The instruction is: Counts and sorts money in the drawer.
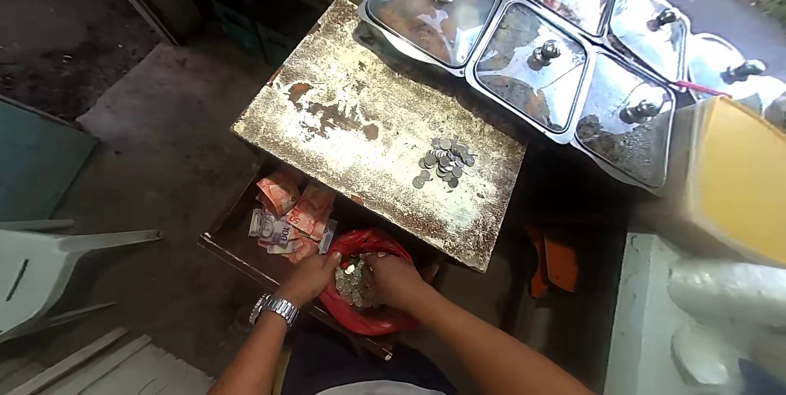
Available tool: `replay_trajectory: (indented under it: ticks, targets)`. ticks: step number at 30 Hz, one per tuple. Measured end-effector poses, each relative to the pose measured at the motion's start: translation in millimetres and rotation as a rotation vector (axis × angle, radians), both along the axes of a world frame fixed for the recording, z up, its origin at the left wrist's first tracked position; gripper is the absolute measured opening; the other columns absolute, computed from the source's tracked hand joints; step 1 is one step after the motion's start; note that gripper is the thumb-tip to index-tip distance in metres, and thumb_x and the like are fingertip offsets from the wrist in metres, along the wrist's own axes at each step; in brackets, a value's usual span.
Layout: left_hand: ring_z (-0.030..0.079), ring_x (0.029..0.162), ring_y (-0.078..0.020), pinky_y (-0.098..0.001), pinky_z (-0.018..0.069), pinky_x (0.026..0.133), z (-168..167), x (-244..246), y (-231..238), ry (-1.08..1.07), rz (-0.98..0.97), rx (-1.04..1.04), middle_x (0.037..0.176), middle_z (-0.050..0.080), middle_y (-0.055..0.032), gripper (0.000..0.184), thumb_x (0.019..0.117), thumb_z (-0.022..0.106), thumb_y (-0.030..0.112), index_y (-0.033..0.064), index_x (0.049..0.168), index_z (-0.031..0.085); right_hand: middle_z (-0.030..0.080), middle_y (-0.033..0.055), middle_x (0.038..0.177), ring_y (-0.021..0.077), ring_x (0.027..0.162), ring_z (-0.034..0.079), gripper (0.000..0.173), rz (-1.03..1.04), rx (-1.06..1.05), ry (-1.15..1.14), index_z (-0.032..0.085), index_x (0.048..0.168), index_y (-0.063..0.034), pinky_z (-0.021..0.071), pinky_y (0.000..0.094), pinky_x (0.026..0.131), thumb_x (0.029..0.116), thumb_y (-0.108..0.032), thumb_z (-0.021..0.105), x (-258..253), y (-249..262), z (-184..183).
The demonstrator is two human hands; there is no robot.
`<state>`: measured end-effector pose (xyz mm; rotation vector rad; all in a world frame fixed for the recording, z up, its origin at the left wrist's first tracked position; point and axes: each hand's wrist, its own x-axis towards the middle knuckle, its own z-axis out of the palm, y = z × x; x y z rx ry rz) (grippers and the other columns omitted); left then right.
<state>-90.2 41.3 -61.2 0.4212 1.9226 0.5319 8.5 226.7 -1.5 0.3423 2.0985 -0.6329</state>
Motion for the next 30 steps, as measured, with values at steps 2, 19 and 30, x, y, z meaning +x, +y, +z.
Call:
replay_trajectory:
  ticks: [2, 19, 30]
  targets:
    - [0.063, 0.117, -0.0357, -0.0585, 0.045, 0.104, 0.1, 0.2, 0.3, -0.005, 0.002, -0.004, 0.117, 0.068, -0.0227, 0.068, 0.1092, 0.03, 0.054, -0.0001, 0.11, 0.071, 0.065, 0.0235, 0.128, 0.0443, 0.121, 0.062, 0.033, 0.075, 0.118, -0.047, 0.06, 0.131, -0.0047, 0.0501, 0.0669, 0.097, 0.101, -0.016, 0.054, 2.5, -12.5, -10.3]
    - [0.063, 0.117, -0.0349, -0.0585, 0.0453, 0.104, -0.3, 0.2, 0.2, -0.005, 0.006, 0.009, 0.117, 0.068, -0.0213, 0.066, 0.1087, 0.033, 0.055, 0.0015, 0.111, 0.071, 0.068, 0.0216, 0.121, 0.042, 0.113, 0.067, 0.033, 0.039, 0.154, 0.012, 0.056, 0.133, -0.0053, 0.0544, 0.0625, 0.091, 0.1015, -0.011, 0.05, 15.2, -24.9, -30.0]
    - [0.064, 0.115, -0.0332, -0.0585, 0.0463, 0.102, 0.6, 0.5, 0.6, -0.02, 0.008, 0.001, 0.114, 0.069, -0.0196, 0.066, 0.1086, 0.032, 0.056, 0.0038, 0.112, 0.072, 0.067, 0.0214, 0.123, 0.0416, 0.115, 0.067, 0.044, -0.022, 0.125, -0.033, 0.049, 0.14, -0.0059, 0.054, 0.0625, 0.094, 0.0989, -0.017, 0.059, 15.9, -19.2, -35.6]
